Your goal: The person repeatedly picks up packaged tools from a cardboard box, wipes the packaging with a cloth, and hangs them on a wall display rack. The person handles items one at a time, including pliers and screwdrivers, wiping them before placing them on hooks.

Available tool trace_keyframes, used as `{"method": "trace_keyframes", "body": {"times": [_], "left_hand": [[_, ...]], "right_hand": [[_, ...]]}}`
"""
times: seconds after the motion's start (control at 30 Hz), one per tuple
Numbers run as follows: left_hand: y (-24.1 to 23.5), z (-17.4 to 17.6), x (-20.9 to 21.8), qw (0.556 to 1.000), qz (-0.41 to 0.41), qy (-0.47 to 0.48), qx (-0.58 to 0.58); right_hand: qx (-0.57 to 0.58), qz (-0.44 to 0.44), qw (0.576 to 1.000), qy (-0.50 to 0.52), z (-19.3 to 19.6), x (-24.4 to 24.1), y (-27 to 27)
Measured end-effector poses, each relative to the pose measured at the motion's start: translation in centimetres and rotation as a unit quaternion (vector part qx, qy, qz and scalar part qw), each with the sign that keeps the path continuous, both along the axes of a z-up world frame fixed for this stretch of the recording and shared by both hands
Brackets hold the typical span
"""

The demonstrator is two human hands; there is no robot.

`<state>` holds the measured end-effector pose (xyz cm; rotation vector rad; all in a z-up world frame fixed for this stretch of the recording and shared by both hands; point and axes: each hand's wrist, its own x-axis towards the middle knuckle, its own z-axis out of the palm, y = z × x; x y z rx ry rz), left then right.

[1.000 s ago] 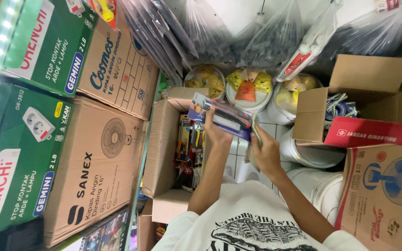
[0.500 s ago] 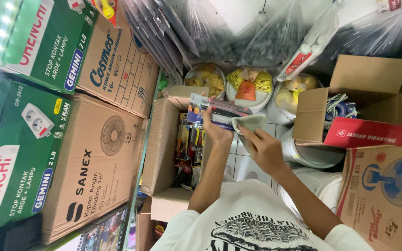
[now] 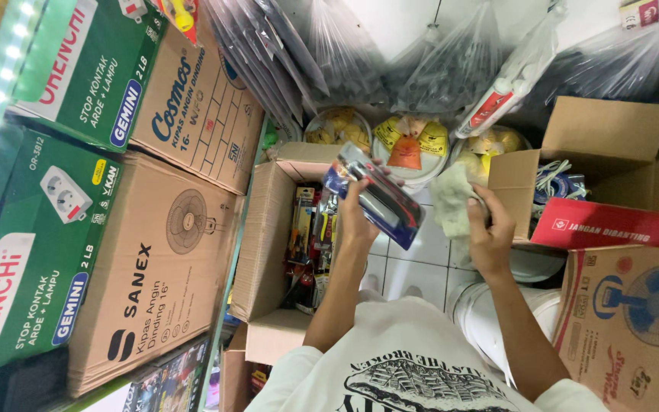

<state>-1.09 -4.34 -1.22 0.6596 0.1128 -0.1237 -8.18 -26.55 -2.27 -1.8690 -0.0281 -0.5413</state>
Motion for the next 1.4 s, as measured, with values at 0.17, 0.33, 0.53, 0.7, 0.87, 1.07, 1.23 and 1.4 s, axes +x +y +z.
{"method": "trace_keyframes", "body": {"times": [0.17, 0.33, 0.53, 0.7, 0.87, 1.07, 1.23, 1.4], "left_hand": [[-3.3, -0.3, -1.8, 0.998, -0.057, -0.012, 0.028], [-3.3, -1.5, -1.7, 0.998, -0.053, -0.037, 0.002], [-2.7, -2.1, -1.8, 0.999, -0.035, -0.033, 0.003], [-2.1, 1.1, -2.2, 0.996, -0.066, -0.055, 0.011], [-0.9, 3.1, -2.0, 0.992, -0.076, -0.076, 0.068], [-1.8, 0.0, -2.4, 0.99, -0.021, -0.013, 0.136], [-3.6, -1.1, -3.5, 0.983, -0.04, -0.018, 0.18], [-5.5, -1.0, -3.9, 0.976, -0.013, -0.022, 0.218]], "right_hand": [[-0.142, 0.059, 0.988, -0.014, 4.7, 0.3, 4.3], [-0.244, 0.098, 0.963, -0.065, 5.5, -0.7, 6.8], [-0.252, 0.143, 0.957, 0.017, 4.4, -2.9, 4.6], [-0.189, 0.151, 0.968, 0.065, 3.4, -3.5, 1.4], [-0.094, 0.094, 0.987, 0.089, 0.4, -3.6, -2.7], [0.127, 0.152, 0.98, 0.008, -0.3, -2.2, -5.5], [0.117, 0.226, 0.966, 0.035, 2.6, -0.7, -4.4], [0.097, 0.202, 0.967, 0.124, 1.7, -0.4, -1.7]]}}
